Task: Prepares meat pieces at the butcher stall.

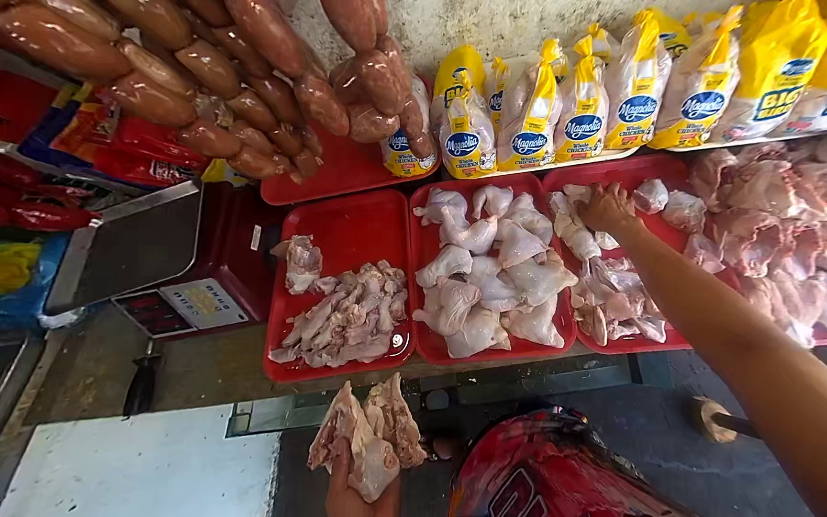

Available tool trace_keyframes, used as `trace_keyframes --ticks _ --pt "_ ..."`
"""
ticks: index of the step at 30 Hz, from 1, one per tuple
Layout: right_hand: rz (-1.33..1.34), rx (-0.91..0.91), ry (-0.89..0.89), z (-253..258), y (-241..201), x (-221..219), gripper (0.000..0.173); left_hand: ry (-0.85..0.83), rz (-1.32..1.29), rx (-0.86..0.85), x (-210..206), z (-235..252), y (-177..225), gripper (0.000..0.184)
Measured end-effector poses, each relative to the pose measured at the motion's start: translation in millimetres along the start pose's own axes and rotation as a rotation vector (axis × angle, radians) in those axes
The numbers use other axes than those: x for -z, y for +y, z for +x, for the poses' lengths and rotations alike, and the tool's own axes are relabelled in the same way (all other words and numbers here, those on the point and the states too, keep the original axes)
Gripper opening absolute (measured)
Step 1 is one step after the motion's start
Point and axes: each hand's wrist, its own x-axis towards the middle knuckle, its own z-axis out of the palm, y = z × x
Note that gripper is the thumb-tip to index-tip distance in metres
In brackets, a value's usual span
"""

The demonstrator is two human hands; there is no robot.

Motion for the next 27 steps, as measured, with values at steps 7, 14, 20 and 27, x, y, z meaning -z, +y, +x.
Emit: trace_keyframes --ticks 7,14,20,27 --pt "0.459 0.628 0.166 -159 -109 3 0.052 0.161 0.023 -0.089 -1 8 40 0.029" --pt "0.724 1.084 -0.564 -353 -274 -84 0.045 0.222 -0.102 -0.220 50 22 89 0.039" --pt "0.548 1.271 -0.878 -475 -392 -134 0.054 0.437 -0.092 -0.349 136 23 150 0.054" --pt "0.357 1.109 -1.131 -629 -494 -232 0.073 0.633 -0.084 -0.370 286 17 214 0.059"
